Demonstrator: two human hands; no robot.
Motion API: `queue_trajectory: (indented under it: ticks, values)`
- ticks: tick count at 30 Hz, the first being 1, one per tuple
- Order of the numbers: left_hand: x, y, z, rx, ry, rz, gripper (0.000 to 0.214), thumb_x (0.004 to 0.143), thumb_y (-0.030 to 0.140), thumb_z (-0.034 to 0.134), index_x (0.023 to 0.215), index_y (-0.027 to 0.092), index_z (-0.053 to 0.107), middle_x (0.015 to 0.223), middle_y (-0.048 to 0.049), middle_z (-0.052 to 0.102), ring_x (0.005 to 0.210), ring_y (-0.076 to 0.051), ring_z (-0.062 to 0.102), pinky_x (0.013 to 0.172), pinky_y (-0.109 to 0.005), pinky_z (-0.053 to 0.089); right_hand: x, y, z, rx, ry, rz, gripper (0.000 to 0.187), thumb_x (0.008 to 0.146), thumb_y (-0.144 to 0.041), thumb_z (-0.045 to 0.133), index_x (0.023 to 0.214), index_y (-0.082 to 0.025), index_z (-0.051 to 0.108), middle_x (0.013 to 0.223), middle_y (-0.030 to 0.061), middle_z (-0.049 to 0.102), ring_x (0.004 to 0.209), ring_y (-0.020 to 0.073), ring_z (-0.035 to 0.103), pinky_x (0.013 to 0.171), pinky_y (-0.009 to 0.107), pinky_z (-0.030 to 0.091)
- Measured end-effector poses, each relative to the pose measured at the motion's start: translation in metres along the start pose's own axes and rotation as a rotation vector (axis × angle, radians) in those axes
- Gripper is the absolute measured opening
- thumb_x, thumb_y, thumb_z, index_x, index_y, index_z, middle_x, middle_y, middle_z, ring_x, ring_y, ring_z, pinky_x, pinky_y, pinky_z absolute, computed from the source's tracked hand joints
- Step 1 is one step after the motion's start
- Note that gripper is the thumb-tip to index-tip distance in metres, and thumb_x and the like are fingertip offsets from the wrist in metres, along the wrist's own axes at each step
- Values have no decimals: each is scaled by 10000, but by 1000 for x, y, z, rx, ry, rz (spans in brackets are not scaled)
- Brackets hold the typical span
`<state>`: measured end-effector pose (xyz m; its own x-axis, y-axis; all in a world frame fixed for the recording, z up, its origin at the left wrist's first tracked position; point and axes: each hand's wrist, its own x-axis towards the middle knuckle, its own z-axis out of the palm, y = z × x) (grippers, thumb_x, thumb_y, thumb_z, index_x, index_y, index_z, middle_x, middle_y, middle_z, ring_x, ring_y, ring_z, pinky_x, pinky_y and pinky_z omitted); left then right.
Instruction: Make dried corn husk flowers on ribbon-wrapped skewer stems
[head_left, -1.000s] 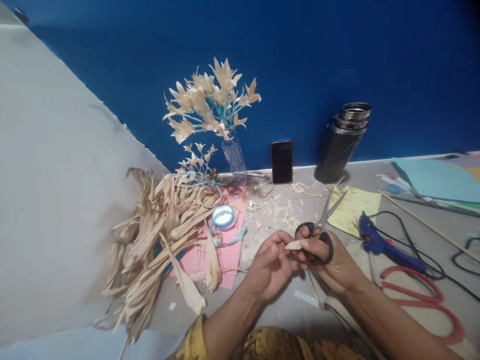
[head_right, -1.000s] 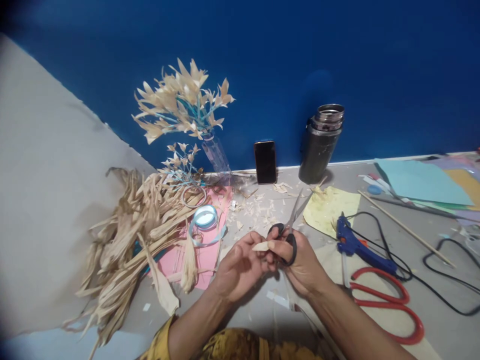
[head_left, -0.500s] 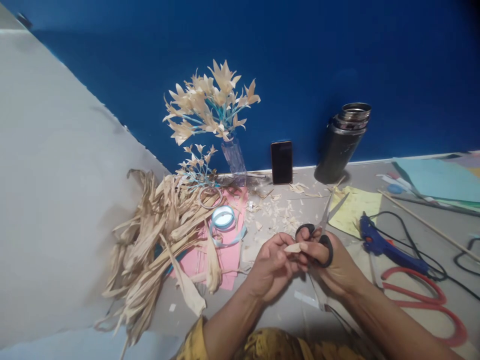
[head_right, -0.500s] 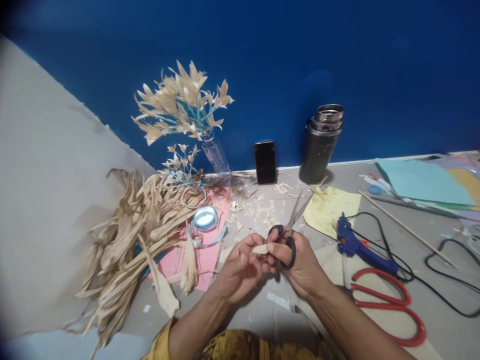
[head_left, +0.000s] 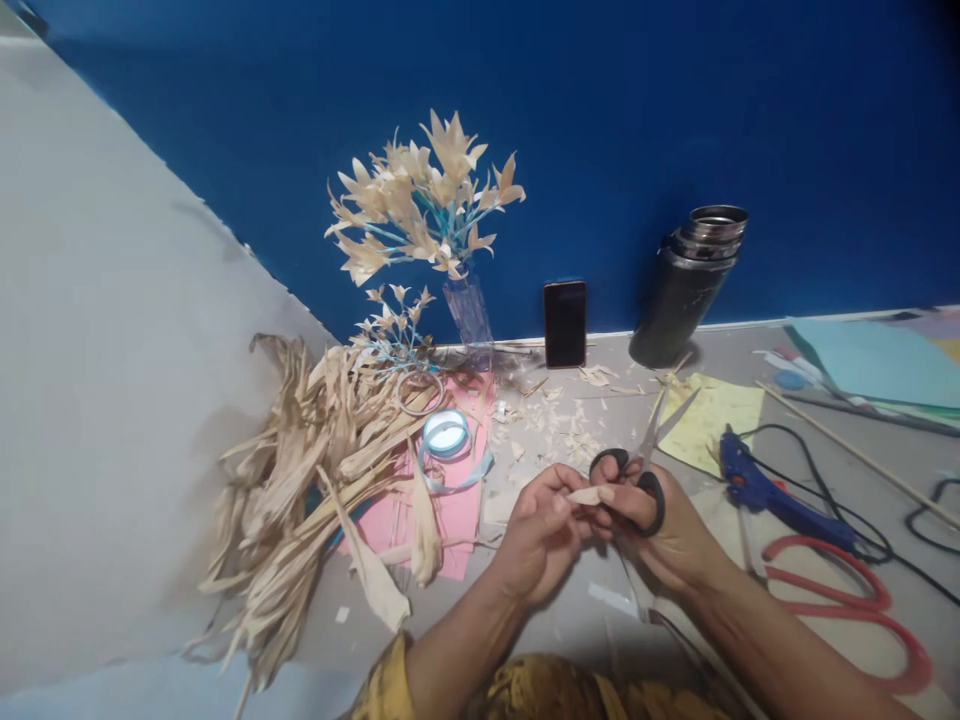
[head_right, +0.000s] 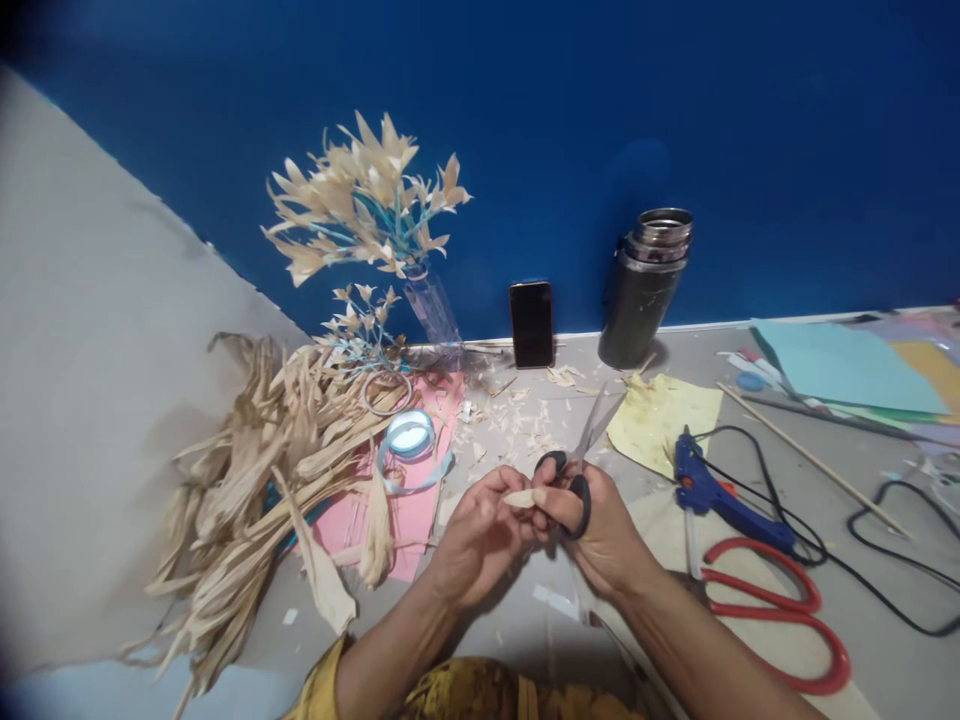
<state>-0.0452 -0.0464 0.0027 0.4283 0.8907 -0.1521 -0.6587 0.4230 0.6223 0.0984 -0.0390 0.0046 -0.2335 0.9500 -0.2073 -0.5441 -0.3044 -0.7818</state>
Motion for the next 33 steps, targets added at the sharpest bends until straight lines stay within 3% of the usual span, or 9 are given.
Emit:
queue_trajectory:
  ticks: [5,9,14,19,23,28,31,33]
  values:
    - [3,-1,0,-1,50,-26,311,702,291,874,723,128,609,680,-28,633,649,-120,591,683,-247,444,-1,0,0,-124,16,-16,275,669,-282,872,728,-177,625,567,-18,607,528,113,511,496,208,402]
    - [2,6,3,-96,19,-21,302,727,326,846,722,138,610,730,-18,604,695,-137,592,710,-282,472,1,-3,-2,111,-5,31,279,673,-301,874,759,-195,631,669,-23,594,551,119,522,497,223,431]
    - [-1,9,5,31,190,-10,333,744,356,851,916,141,664,760,-23,648,665,-120,611,662,-243,468,2,-3,-4,252,49,-27,241,680,-195,880,747,-196,649,764,-35,570,555,69,428,489,180,390]
    - [-2,6,14,108,196,-19,376,714,421,861,831,136,645,705,-26,651,635,-120,604,626,-232,457,0,-3,3,144,40,-39,264,689,-288,889,798,-196,666,673,-43,534,556,98,458,508,215,427]
    - [5,30,21,279,251,-4,352,688,384,871,746,147,618,612,-8,631,560,-95,555,596,-217,429,1,-6,7,134,128,-76,324,647,-326,917,788,-181,664,650,-55,480,540,75,403,483,184,379]
    - [54,70,22,661,285,190,263,722,354,808,716,160,630,587,16,599,521,-95,508,542,-228,395,1,-9,6,248,159,-90,346,655,-334,912,698,-172,610,725,-29,487,541,53,287,449,160,281]
    - [107,66,20,1004,342,226,185,776,296,716,679,159,640,574,6,590,512,-111,508,531,-245,388,-1,-11,7,233,110,-66,347,678,-354,900,681,-165,609,705,-28,473,544,58,274,456,165,274]
    - [143,55,20,1069,353,218,125,790,234,682,694,160,651,569,1,587,519,-124,522,548,-256,396,-2,-13,6,215,93,-75,342,684,-360,896,680,-160,618,691,-29,468,546,61,272,459,171,266]
